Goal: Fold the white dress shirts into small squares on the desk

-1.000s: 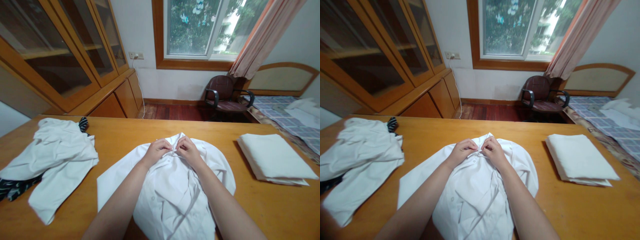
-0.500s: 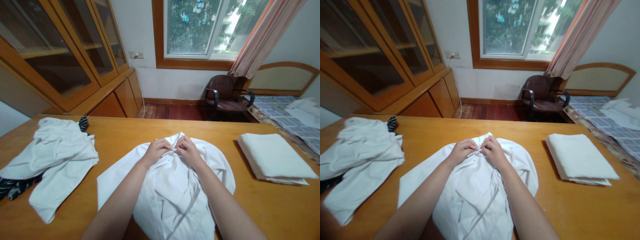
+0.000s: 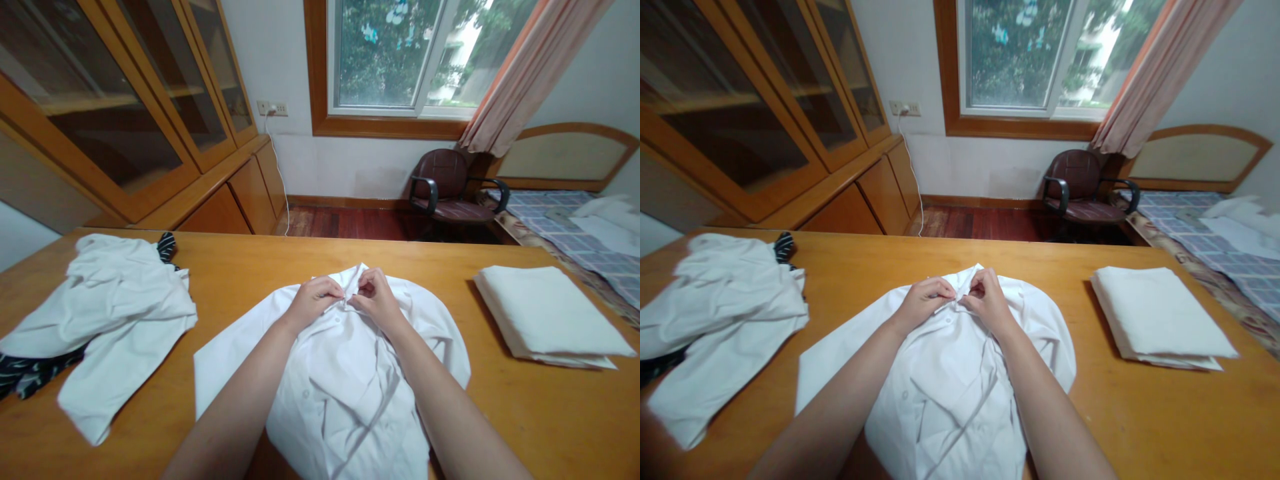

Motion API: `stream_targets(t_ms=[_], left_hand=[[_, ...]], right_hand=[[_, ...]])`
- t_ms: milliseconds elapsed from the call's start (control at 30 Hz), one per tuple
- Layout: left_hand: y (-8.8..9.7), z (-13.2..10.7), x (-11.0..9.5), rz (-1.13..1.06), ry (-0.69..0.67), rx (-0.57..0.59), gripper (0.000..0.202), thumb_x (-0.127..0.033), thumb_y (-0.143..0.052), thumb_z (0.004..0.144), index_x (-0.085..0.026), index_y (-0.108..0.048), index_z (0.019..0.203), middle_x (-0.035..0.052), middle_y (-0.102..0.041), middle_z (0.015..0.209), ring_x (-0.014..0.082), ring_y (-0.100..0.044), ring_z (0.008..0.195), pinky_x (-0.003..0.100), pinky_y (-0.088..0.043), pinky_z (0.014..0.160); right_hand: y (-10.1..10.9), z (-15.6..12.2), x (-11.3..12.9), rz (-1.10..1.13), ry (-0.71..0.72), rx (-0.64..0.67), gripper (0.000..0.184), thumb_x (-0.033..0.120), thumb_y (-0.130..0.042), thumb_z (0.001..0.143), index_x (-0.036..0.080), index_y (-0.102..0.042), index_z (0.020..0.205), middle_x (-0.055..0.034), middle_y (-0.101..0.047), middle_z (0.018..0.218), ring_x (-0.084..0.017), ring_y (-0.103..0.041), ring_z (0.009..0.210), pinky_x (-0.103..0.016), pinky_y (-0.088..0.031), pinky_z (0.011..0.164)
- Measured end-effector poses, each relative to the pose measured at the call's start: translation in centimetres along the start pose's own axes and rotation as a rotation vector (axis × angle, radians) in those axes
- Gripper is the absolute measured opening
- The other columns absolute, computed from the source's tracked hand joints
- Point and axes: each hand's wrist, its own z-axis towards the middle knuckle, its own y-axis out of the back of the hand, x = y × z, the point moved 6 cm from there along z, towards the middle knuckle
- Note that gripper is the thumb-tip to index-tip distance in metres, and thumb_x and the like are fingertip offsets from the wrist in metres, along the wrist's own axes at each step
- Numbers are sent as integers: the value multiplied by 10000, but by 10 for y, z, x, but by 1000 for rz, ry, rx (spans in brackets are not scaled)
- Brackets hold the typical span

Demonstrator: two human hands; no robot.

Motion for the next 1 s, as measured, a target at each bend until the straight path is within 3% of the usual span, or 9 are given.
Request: stream_targets(t_ms=[100,233,367,533,800,1000], left_hand=[[0,0,-2,4,-10,-2,92,-231,-700,866,-197,-730,786,53,-729,874,167,-688,830,301,-536,783],[0,0,-3,19,-29,-3,100,-225,-706,866,-194,-716,771,45,-722,854,159,-685,814,287,-532,768],[0,-1,-3,25,-44,-20,113,-245,-704,873,-196,-708,771,46,-725,861,159,-687,817,287,-537,766],[1,0,-5,51,-48,-33,127,-262,-696,881,-193,-699,775,51,-720,863,160,-687,812,287,-543,755],[1,-1,-2,122,-41,-17,116,-208,-691,876,-190,-660,766,40,-715,857,163,-684,825,290,-521,760],[-3,-1,-6,266,-132,51,113,-166,-657,892,-198,-652,785,34,-710,854,166,-665,833,301,-509,774]], right_hand=[[3,1,3,-57,7,-42,320,237,-772,700,238,-455,742,10,-489,838,-174,-491,780,-292,-412,691],[1,2,8,-111,-3,37,278,256,-759,745,223,-497,658,17,-533,723,-159,-494,682,-287,-390,646],[0,1,13,-107,19,65,136,265,-751,777,222,-645,703,-9,-633,732,-174,-577,718,-298,-451,680],[-2,0,13,-90,-13,91,92,296,-742,804,236,-747,734,-39,-685,751,-186,-629,725,-308,-498,680],[-5,0,8,-105,-95,141,57,261,-741,786,221,-778,773,-43,-691,745,-175,-627,705,-294,-495,677],[-10,-2,4,-140,-159,205,67,265,-716,790,213,-755,777,-33,-684,773,-168,-613,723,-287,-469,681]])
